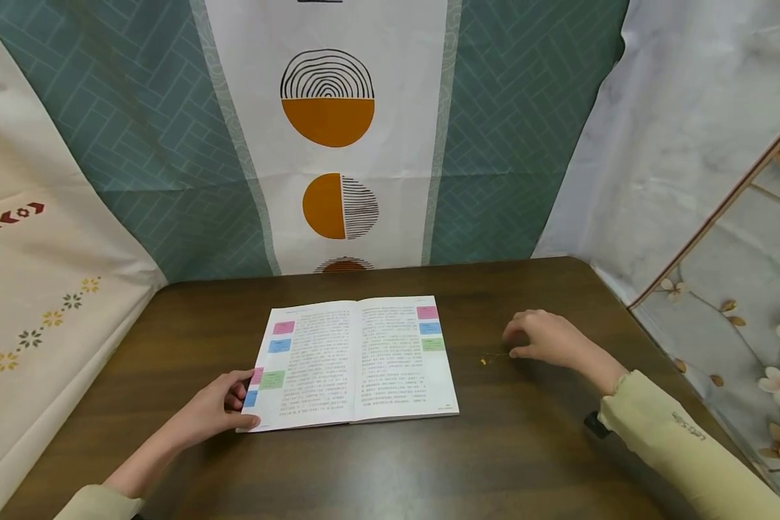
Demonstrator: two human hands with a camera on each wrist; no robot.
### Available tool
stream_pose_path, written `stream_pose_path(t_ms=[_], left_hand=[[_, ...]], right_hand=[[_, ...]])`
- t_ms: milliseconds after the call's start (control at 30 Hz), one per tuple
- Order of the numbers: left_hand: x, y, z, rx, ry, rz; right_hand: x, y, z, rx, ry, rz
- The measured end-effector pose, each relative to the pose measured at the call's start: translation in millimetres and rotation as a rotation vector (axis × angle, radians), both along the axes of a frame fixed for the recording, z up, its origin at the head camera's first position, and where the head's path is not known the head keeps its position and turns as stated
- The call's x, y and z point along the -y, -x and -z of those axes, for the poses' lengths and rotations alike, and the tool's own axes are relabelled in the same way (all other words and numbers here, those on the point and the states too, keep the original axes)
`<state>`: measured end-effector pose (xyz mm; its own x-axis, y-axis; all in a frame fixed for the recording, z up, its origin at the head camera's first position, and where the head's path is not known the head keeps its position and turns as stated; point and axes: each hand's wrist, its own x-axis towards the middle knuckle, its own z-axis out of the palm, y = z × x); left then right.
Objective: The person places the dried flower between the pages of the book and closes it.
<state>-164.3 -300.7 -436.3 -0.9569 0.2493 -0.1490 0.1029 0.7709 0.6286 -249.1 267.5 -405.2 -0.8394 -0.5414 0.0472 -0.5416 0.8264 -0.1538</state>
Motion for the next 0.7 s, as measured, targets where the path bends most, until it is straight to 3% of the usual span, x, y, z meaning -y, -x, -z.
stream_pose_path(t_ms=[333, 700], left_hand=[[1.1, 3.0, 2.2, -0.001, -0.009, 0.0], [0.8, 4.3, 2.0, 0.031, -0.01, -0.002]], right_hand=[[-4, 3.9, 11.9, -0.002, -0.054, -0.025], [-13, 16.4, 18.6, -0.055, -0.036, -0.217]])
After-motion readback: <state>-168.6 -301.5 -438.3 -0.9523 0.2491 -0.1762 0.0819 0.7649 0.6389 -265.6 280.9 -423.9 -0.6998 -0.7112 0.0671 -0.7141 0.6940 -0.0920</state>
